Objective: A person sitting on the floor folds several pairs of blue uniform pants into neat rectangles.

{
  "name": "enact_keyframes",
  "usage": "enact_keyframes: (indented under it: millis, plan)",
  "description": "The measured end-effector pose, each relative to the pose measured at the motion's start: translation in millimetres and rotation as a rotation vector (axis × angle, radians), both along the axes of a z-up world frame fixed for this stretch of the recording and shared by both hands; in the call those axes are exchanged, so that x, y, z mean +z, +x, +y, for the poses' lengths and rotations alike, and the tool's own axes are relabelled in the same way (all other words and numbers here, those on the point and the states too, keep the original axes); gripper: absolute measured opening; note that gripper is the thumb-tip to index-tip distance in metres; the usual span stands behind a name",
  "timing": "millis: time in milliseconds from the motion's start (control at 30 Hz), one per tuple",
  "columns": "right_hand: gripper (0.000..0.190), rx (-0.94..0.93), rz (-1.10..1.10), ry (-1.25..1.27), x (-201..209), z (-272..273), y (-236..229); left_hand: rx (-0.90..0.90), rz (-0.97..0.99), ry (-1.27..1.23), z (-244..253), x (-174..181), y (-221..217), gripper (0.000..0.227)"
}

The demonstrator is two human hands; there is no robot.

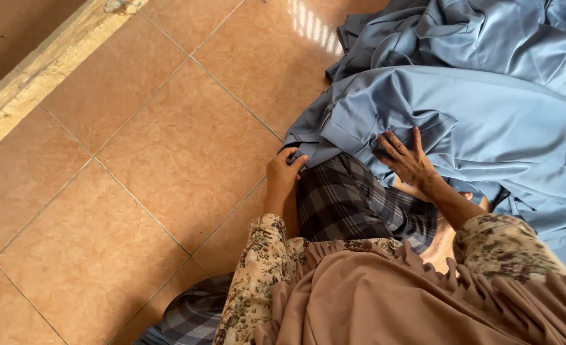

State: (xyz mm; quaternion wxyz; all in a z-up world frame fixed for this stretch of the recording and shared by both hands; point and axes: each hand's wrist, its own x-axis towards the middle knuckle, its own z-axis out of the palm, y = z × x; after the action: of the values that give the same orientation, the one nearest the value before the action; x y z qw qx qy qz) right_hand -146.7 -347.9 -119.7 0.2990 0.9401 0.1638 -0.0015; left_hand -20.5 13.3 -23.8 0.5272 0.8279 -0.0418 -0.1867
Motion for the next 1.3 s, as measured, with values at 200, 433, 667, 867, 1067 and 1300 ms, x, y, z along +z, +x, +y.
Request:
enact_keyframes:
  millis: [200, 433, 667, 867, 1067, 1300]
  plan:
    - [0.010, 0.153, -0.355, 0.355, -10.8, 7.8, 17.7, -0.006, -0.125, -0.007, 4.8, -22.7, -6.8, 0.025]
    - [0.016, -0.357, -0.497, 0.969, 93.4, -1.8, 83.4, 0.058, -0.332, -0.049, 2.2, -25.1, -18.3, 0.027]
    - [0.009, 0.144, -0.915, 1.445, 266.9, 72.8, 154.5, 0.271, -0.018, -0.531, 7.5, 15.2, -42.2, 0.027]
    - [0.016, 0.103, -0.544, 0.908, 145.6, 212.1, 129.4, 0.618, 0.128, -0.776, 25.4, -21.4, -41.9, 0.015]
    - [0.055, -0.029, -0.165, 0.922, 126.9, 207.1, 78.7, 0.818, 0.221, -0.863, 48.7, -71.9, -38.2, 0.024]
    - [0.069, -0.366, 0.144, 0.867, 82.1, 190.9, 111.8, 0.763, 0.238, -0.744, 44.6, -46.8, -24.5, 0.036]
